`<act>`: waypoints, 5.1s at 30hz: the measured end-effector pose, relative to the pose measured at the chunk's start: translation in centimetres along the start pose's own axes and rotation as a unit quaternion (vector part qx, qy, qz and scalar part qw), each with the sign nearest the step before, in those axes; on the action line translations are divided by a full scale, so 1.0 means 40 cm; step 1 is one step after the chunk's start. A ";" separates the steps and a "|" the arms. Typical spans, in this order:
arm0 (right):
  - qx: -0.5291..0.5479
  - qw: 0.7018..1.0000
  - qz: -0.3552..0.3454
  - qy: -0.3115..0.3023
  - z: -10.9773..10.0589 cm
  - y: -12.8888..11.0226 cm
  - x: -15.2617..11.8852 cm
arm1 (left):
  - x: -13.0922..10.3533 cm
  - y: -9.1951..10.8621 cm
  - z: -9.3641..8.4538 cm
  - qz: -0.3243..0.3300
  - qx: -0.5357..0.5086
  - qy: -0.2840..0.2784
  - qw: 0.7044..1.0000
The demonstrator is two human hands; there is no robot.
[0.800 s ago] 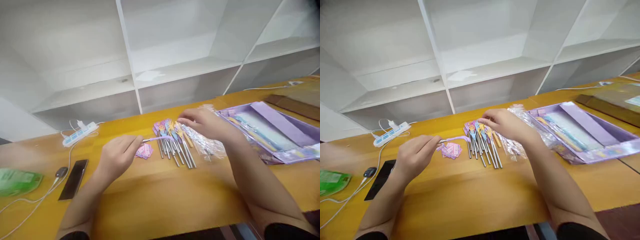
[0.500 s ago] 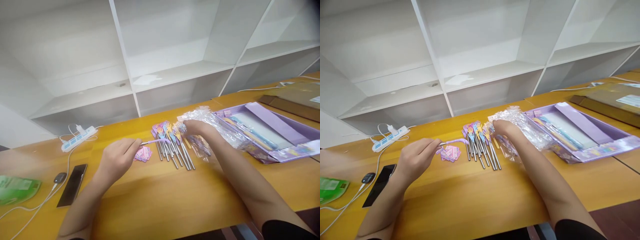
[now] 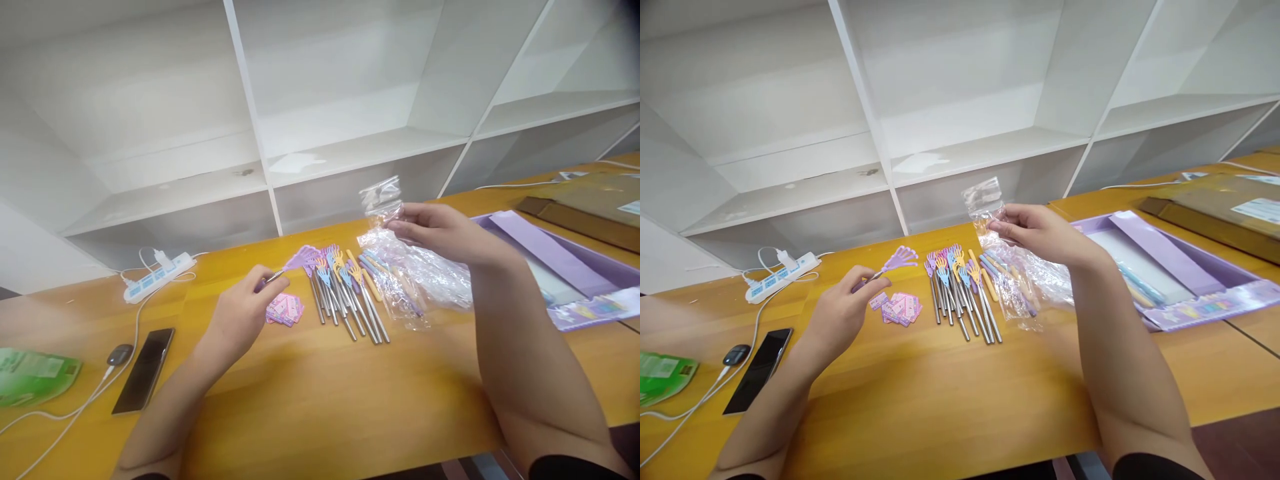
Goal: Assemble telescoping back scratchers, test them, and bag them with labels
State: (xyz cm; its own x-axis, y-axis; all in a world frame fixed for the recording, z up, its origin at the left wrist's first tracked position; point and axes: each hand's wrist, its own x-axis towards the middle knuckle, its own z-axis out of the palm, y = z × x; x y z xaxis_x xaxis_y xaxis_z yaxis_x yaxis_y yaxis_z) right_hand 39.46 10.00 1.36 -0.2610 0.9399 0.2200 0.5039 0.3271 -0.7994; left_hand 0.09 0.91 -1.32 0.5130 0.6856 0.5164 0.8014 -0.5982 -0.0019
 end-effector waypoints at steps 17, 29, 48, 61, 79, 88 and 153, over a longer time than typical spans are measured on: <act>0.502 0.854 -0.080 0.114 0.302 -0.083 0.017 | 0.027 0.072 0.096 -0.253 -0.530 -0.193 0.786; 0.417 0.908 -0.019 0.038 0.405 -0.083 0.001 | 0.040 0.063 0.115 -0.206 -0.546 -0.040 0.811; -0.037 0.977 -0.212 0.006 0.410 -0.142 -0.098 | 0.049 0.022 0.081 -0.302 -0.644 0.218 0.669; 0.039 0.984 -0.176 -0.002 0.378 -0.113 -0.055 | 0.055 0.020 0.045 -0.307 -0.675 0.187 0.644; 0.166 0.983 -0.077 0.008 0.392 -0.101 -0.047 | 0.042 0.069 0.105 -0.305 -0.690 0.113 0.646; 0.090 0.989 -0.063 -0.103 0.341 -0.112 -0.038 | 0.060 0.009 0.078 -0.326 -0.661 0.228 0.637; 0.024 0.920 -0.383 0.080 0.368 -0.079 -0.048 | 0.059 0.015 0.067 -0.334 -0.715 0.155 0.594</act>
State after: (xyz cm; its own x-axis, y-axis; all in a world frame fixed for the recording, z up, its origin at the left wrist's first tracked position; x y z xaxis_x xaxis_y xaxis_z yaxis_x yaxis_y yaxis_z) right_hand 26.26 5.73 -4.78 -0.3975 0.4390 0.8058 0.1847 0.8985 -0.3983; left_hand 2.60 3.27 -2.39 -0.0318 0.9914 0.1268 -0.4002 -0.1289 0.9073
